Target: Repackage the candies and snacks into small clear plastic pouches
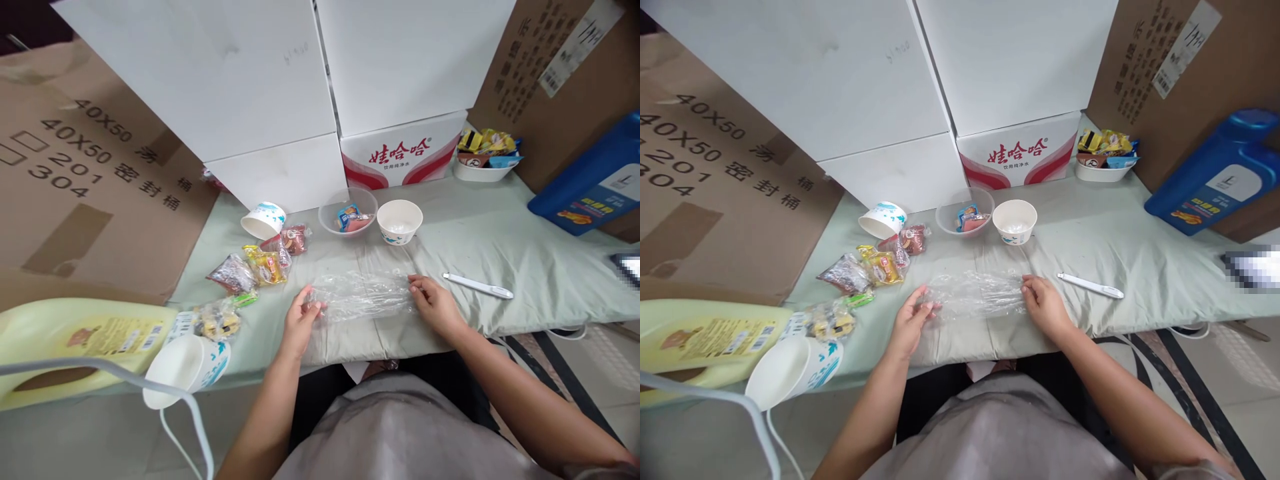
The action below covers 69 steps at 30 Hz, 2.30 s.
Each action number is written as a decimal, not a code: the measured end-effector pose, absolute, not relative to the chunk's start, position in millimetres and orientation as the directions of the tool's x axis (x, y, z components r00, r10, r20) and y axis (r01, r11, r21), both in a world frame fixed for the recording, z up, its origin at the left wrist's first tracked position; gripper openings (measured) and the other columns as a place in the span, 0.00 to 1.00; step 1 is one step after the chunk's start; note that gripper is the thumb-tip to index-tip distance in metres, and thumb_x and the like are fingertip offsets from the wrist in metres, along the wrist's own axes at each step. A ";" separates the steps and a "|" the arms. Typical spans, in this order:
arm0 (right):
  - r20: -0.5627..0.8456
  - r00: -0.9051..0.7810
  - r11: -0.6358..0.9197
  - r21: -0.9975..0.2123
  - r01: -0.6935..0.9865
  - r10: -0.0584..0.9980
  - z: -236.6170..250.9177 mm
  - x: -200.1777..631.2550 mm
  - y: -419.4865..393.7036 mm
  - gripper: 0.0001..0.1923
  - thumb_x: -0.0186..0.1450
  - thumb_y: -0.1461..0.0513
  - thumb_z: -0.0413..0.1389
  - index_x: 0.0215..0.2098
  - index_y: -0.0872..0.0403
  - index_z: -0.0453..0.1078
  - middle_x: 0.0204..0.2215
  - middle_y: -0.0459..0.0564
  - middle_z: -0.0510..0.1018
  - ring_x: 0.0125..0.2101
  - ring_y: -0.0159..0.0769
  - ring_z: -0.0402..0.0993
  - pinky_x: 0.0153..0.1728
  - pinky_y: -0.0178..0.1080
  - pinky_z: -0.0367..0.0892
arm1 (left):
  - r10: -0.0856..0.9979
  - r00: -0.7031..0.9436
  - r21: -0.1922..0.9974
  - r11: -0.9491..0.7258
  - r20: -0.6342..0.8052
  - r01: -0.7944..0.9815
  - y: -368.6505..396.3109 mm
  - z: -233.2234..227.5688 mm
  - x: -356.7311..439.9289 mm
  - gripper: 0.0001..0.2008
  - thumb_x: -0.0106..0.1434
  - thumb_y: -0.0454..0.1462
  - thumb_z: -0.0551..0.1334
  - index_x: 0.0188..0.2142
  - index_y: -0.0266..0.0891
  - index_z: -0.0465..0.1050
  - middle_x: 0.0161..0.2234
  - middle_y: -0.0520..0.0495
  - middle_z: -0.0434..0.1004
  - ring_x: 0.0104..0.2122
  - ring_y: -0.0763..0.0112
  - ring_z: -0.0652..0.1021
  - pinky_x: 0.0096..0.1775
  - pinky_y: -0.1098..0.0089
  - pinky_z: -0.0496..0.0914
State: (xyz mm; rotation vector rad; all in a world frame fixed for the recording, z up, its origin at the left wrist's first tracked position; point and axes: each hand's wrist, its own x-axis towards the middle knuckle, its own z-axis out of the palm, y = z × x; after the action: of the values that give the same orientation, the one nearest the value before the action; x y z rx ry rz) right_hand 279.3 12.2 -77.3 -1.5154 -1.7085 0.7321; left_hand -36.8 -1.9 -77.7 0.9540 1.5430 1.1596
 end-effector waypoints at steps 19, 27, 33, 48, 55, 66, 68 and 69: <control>0.264 0.042 0.103 -0.511 0.853 0.964 -89.7 273.8 31.9 0.15 0.69 0.60 0.43 0.48 0.55 0.67 0.40 0.55 0.80 0.38 0.44 0.78 0.36 0.41 0.68 | 0.937 -0.178 0.655 -0.066 0.300 0.753 -17.7 -88.8 -30.6 0.26 0.60 0.34 0.60 0.59 0.41 0.63 0.54 0.39 0.67 0.35 0.70 0.77 0.37 0.68 0.77; 0.156 0.017 0.051 -0.420 0.906 0.988 -80.2 270.0 35.4 0.13 0.69 0.58 0.46 0.44 0.53 0.69 0.39 0.53 0.80 0.35 0.42 0.77 0.32 0.39 0.65 | 0.943 -0.131 0.657 -0.110 0.306 0.746 -20.5 -88.2 -25.9 0.26 0.60 0.32 0.58 0.59 0.39 0.63 0.53 0.37 0.65 0.32 0.74 0.75 0.35 0.69 0.78; 0.002 0.036 -0.034 -0.282 0.959 0.999 -69.2 260.5 44.6 0.12 0.71 0.58 0.45 0.42 0.54 0.68 0.40 0.56 0.78 0.32 0.40 0.76 0.29 0.37 0.61 | 0.932 -0.187 0.659 -0.070 0.311 0.749 -23.0 -90.1 -27.3 0.25 0.60 0.34 0.60 0.58 0.38 0.64 0.53 0.37 0.65 0.33 0.72 0.76 0.36 0.68 0.77; -0.042 0.000 -0.010 -0.227 0.974 0.999 -67.3 262.3 47.7 0.12 0.72 0.58 0.45 0.44 0.55 0.66 0.41 0.57 0.77 0.33 0.42 0.76 0.30 0.39 0.61 | 0.851 0.493 0.306 -0.525 0.181 0.794 2.9 -54.0 25.8 0.18 0.66 0.39 0.59 0.55 0.43 0.69 0.57 0.42 0.70 0.60 0.53 0.66 0.60 0.48 0.59; 0.219 -0.041 0.093 -0.233 0.968 0.975 -42.0 284.9 44.0 0.13 0.67 0.63 0.50 0.47 0.58 0.70 0.44 0.63 0.76 0.46 0.53 0.70 0.46 0.50 0.64 | 0.861 0.509 0.236 -0.496 0.006 0.836 -0.4 -78.4 37.0 0.36 0.62 0.53 0.60 0.66 0.46 0.53 0.69 0.42 0.47 0.68 0.46 0.46 0.63 0.39 0.43; 0.138 -0.610 0.626 -0.177 0.760 0.780 -90.3 266.4 -30.5 0.41 0.64 0.44 0.54 0.67 0.57 0.53 0.67 0.60 0.55 0.66 0.53 0.48 0.62 0.57 0.49 | 0.889 0.454 0.218 -0.455 0.060 0.863 -3.5 -83.8 29.3 0.42 0.61 0.55 0.60 0.68 0.39 0.49 0.68 0.37 0.48 0.68 0.47 0.50 0.64 0.41 0.41; 0.161 -0.579 0.600 -0.160 0.784 0.799 -93.1 286.8 -41.0 0.41 0.65 0.46 0.54 0.68 0.56 0.49 0.67 0.60 0.54 0.67 0.51 0.48 0.62 0.57 0.50 | 0.891 0.449 0.215 -0.453 0.070 0.865 -3.5 -83.6 29.3 0.42 0.60 0.55 0.60 0.67 0.40 0.50 0.68 0.36 0.49 0.67 0.44 0.49 0.63 0.40 0.41; 0.170 -0.568 0.591 -0.155 0.792 0.805 -93.4 295.2 -45.6 0.41 0.65 0.47 0.54 0.69 0.56 0.48 0.67 0.59 0.55 0.67 0.51 0.48 0.62 0.57 0.50 | 0.891 0.447 0.215 -0.453 0.079 0.865 -3.8 -82.9 29.8 0.42 0.59 0.56 0.61 0.67 0.40 0.52 0.68 0.35 0.49 0.67 0.43 0.49 0.63 0.39 0.42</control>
State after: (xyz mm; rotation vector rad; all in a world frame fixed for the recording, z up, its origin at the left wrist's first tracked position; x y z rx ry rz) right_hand 295.2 -45.6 -93.4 -1.3250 -2.5980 0.0902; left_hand 29.8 -3.8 -82.9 2.5477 1.5567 0.2725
